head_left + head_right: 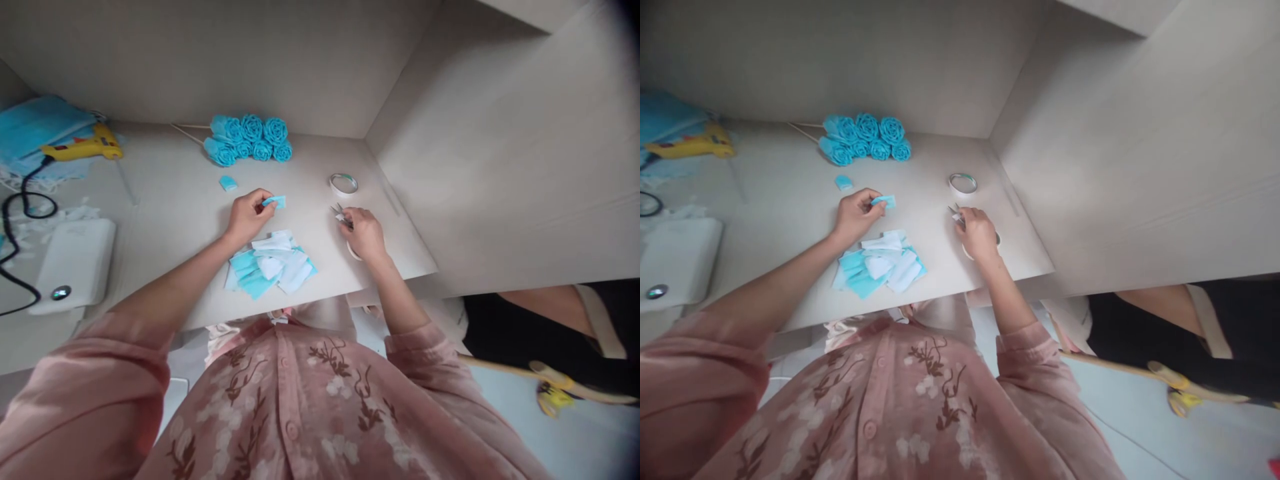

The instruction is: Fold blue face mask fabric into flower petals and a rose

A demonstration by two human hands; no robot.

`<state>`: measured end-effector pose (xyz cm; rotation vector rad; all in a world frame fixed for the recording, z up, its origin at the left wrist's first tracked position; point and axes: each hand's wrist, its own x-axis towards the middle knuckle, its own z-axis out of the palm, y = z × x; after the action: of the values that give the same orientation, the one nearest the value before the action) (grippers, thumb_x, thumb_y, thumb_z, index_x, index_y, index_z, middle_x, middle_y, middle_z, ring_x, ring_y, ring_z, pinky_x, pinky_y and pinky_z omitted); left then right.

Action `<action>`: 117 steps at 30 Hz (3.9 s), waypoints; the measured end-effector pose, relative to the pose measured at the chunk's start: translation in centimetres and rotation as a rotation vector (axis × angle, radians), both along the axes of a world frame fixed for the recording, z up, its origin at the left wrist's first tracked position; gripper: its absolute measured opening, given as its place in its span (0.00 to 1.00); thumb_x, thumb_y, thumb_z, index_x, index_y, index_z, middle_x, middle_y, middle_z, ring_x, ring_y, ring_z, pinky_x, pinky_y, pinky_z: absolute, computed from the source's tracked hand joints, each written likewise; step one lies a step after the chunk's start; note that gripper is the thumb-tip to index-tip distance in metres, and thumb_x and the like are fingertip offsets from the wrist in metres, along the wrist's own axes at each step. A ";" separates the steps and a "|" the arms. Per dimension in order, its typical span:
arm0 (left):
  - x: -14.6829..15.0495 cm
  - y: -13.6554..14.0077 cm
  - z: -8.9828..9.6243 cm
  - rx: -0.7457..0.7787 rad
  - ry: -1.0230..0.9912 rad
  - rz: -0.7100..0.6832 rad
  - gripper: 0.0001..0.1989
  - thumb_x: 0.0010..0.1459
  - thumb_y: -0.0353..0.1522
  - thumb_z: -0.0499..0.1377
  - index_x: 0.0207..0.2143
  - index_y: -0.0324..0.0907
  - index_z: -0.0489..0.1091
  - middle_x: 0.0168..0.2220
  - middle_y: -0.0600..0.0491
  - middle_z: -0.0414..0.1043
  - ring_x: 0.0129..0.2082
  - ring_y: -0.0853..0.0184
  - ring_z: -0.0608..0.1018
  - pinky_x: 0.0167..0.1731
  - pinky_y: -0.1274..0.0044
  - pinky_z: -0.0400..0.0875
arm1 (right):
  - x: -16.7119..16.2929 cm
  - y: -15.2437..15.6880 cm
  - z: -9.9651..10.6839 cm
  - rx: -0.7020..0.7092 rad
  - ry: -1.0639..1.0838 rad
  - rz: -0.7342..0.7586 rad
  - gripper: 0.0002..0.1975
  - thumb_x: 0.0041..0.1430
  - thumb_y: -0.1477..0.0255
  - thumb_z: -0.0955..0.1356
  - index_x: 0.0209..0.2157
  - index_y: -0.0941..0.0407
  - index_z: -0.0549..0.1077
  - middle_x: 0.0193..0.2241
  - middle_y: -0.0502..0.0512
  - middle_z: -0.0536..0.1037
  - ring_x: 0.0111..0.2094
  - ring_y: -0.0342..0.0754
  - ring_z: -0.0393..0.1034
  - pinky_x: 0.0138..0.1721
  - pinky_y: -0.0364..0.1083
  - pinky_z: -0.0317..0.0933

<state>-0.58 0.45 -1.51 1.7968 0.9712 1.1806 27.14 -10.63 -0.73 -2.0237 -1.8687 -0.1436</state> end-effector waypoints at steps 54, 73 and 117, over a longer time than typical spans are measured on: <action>-0.7 -3.4 4.0 -0.706 -0.196 -0.142 0.09 0.48 0.34 0.64 0.24 0.39 0.67 0.16 0.58 0.66 0.15 0.78 0.64 0.18 0.83 0.56 | -9.4 4.4 2.0 0.586 -0.034 0.647 0.09 0.65 0.75 0.65 0.38 0.51 0.78 0.28 0.52 0.78 0.31 0.47 0.67 0.33 0.49 0.59; -0.9 -3.2 3.8 -0.736 -0.270 -0.184 0.10 0.48 0.35 0.66 0.26 0.38 0.70 0.17 0.56 0.68 0.16 0.76 0.68 0.17 0.82 0.58 | -9.6 4.7 1.7 0.519 -0.063 0.666 0.11 0.67 0.74 0.64 0.34 0.52 0.78 0.28 0.52 0.78 0.32 0.47 0.65 0.34 0.49 0.57; -1.0 -2.8 3.3 -0.433 -0.165 -0.146 0.13 0.50 0.38 0.66 0.28 0.39 0.69 0.20 0.59 0.65 0.20 0.76 0.65 0.23 0.82 0.59 | -10.0 5.4 1.3 -0.105 1.120 0.583 0.26 0.60 0.53 0.70 0.56 0.50 0.71 0.37 0.52 0.76 0.41 0.48 0.72 0.49 0.50 0.68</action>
<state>-1.54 -2.33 1.76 1.3793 0.9012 0.9272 17.12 -5.21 0.57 -1.0618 -1.5489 1.0251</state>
